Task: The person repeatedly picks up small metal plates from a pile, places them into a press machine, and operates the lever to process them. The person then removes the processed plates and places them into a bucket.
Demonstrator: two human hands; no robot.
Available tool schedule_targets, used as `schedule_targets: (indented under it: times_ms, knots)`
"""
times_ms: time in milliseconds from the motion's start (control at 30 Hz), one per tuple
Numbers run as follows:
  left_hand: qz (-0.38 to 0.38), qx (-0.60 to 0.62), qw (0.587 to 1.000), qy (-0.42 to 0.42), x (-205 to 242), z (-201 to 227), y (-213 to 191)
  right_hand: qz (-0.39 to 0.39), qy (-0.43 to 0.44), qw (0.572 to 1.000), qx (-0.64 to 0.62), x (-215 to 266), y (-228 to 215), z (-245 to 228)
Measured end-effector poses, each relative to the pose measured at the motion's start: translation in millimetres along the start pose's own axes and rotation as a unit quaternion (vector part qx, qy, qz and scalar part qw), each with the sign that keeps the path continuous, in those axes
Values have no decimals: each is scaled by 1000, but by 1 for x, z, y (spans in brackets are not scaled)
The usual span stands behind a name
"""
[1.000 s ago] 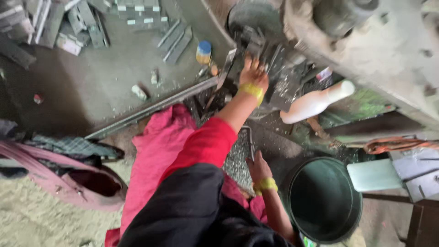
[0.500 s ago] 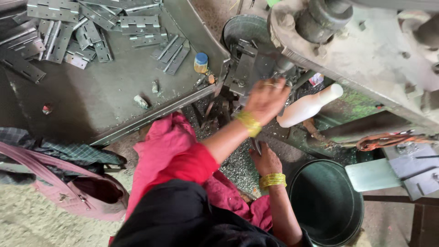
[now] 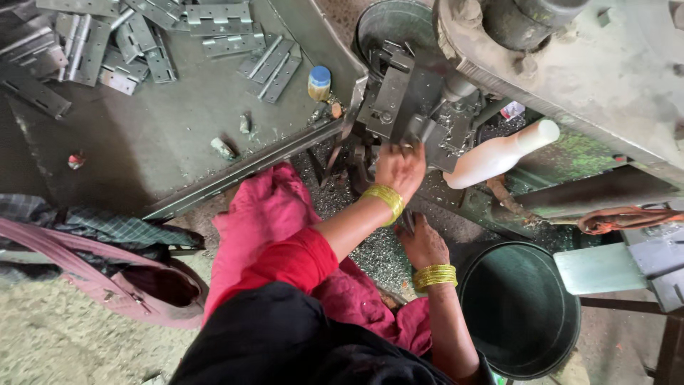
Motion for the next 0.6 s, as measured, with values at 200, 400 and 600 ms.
schedule_targets:
  times_ms: [200, 400, 600]
  knots:
    - [49, -73, 996, -7, 20, -4, -54, -15, -11, 1000, -13, 2, -2, 2]
    - [-109, -154, 982, -4, 12, -6, -40, 25, -21, 999, -25, -24, 46, 48]
    - [-60, -150, 986, -27, -15, -28, -14, 98, 14, 991, -87, -35, 130, 84]
Point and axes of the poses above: each hand's wrist, its own x-axis away from the middle knuckle, its own y-axis out of the palm, z = x × y, the point moved 7 cm from there along -x, towards the middle knuckle, and after that the axes turned 8 degrees about -z, right-handed, at the moved point
